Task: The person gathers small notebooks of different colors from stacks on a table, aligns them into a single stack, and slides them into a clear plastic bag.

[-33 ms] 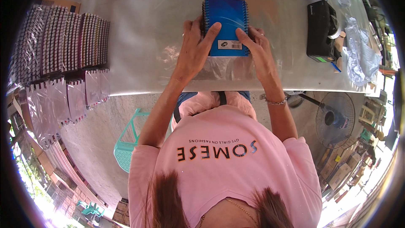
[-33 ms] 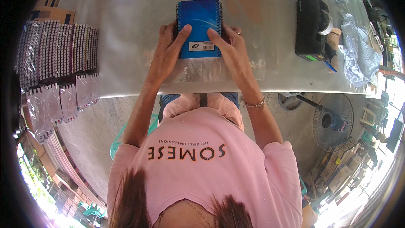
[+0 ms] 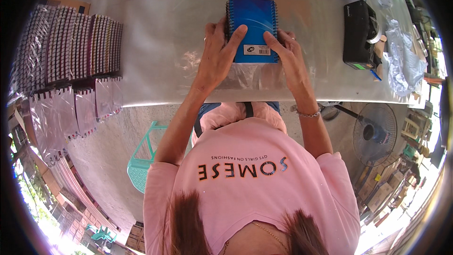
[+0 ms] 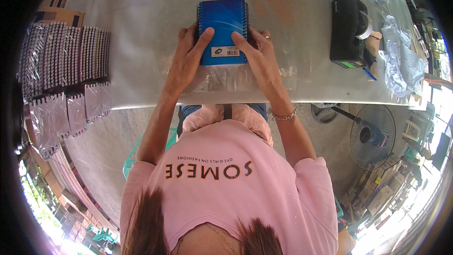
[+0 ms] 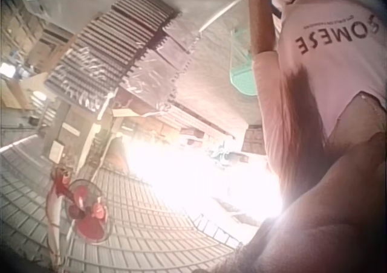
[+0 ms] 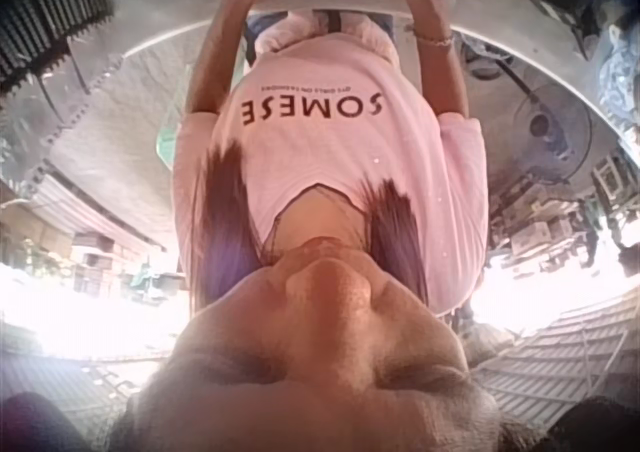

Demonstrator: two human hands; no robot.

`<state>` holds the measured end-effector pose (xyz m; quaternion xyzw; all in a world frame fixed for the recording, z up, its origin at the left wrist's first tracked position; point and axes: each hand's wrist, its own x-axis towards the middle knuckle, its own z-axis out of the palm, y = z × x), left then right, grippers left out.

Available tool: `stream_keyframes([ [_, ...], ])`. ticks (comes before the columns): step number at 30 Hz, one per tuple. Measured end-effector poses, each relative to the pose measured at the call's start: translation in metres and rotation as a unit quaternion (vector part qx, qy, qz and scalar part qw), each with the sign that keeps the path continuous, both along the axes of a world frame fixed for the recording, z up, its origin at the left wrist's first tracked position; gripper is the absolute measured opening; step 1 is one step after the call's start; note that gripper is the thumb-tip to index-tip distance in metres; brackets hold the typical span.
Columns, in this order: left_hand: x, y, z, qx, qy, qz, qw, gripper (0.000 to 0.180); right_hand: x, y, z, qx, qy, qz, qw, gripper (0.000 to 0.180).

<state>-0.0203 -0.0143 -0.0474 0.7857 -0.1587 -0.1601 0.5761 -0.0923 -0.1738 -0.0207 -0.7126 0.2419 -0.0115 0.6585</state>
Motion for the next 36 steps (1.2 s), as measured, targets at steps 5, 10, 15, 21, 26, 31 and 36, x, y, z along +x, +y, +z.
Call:
stream_keyframes([
  [5,-0.003,0.003,0.008,0.059,-0.024,0.026,0.998,0.068,-0.005,-0.013,-0.013,0.023,-0.056,-0.058,0.996,0.055],
  [10,-0.001,0.039,-0.013,0.324,-0.267,0.177,0.89,0.059,-0.039,-0.061,-0.039,-0.569,0.069,-0.155,0.805,0.054],
  [15,-0.009,0.033,-0.02,0.328,-0.325,0.187,0.867,0.045,-0.036,-0.044,-0.04,-0.541,0.115,-0.147,0.82,0.045],
  [21,-0.001,0.049,0.003,0.149,-0.14,0.225,0.953,0.036,-0.041,-0.058,-0.029,-0.407,0.038,-0.142,0.902,0.029],
  [26,0.005,0.068,0.001,0.078,-0.039,0.21,0.974,0.03,-0.05,-0.072,-0.024,-0.267,0.013,-0.181,0.946,0.018],
  [31,-0.009,0.052,0.009,-0.014,-0.059,0.251,0.966,0.017,-0.043,-0.055,-0.014,-0.209,-0.06,-0.222,0.95,0.012],
  [36,-0.01,0.056,0.003,0.117,-0.25,0.199,0.94,0.018,-0.046,-0.055,-0.02,-0.379,-0.054,-0.203,0.901,0.014],
])
